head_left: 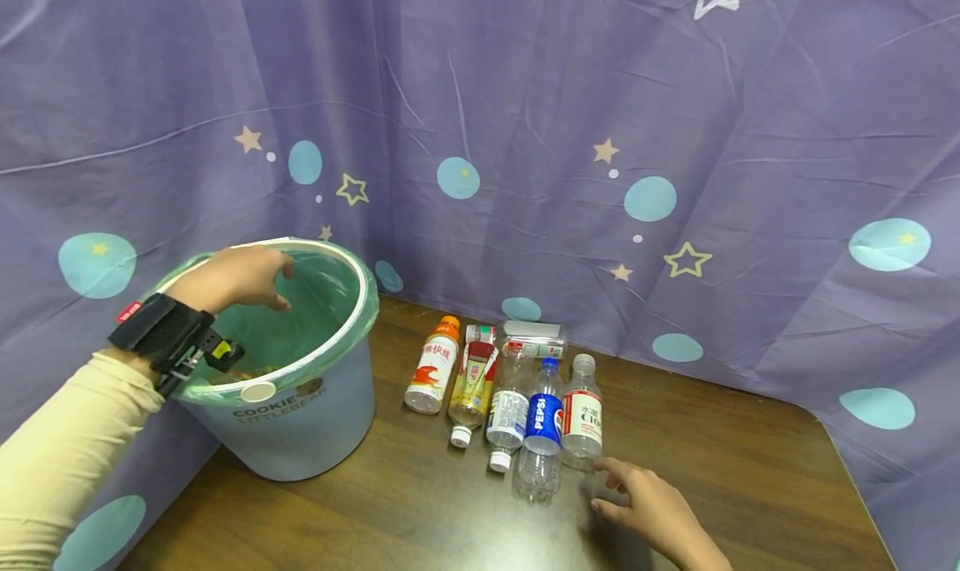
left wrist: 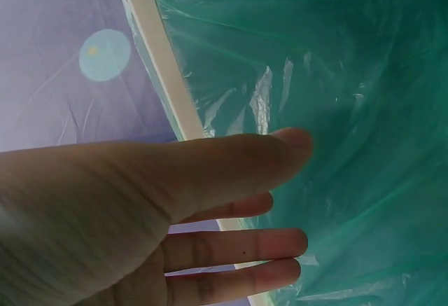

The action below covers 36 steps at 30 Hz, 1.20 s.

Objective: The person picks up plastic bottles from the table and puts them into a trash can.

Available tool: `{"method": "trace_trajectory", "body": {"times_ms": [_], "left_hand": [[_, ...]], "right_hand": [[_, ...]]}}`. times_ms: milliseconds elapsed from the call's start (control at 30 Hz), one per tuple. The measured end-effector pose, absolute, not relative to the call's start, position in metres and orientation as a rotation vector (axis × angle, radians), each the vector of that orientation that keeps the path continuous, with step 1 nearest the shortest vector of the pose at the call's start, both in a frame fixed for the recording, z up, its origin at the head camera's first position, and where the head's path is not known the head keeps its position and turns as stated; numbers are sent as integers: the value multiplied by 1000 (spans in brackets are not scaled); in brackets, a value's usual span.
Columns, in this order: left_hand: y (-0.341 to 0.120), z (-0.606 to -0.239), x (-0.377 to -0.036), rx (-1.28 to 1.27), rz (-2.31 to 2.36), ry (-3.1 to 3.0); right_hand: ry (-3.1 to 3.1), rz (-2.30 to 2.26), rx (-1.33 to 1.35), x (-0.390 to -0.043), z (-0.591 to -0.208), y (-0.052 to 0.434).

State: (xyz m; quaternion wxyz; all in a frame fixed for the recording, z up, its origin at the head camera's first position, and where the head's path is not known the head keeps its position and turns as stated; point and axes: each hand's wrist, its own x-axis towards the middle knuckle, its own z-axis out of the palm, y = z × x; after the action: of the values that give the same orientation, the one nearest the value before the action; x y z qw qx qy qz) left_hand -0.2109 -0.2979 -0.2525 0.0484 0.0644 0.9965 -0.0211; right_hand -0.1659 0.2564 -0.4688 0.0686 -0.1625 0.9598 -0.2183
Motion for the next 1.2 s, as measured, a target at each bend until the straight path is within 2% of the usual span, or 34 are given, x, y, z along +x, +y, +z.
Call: {"method": "trace_trajectory", "body": {"times_ms": [467, 733, 1033, 1200], "left_hand": [[-299, -256, -213, 242, -49, 3044], [-293, -246, -209, 230, -33, 3091], [-260, -229, -195, 324, -166, 3213], [-235, -225, -185, 468, -254, 3352]], "right_hand": [[2892, -634, -472, -168, -469, 255], [2883, -636, -451, -169, -471, 255], [2887, -638, -446, -169, -471, 256], [2885, -645, -448, -169, -471, 256]]}}
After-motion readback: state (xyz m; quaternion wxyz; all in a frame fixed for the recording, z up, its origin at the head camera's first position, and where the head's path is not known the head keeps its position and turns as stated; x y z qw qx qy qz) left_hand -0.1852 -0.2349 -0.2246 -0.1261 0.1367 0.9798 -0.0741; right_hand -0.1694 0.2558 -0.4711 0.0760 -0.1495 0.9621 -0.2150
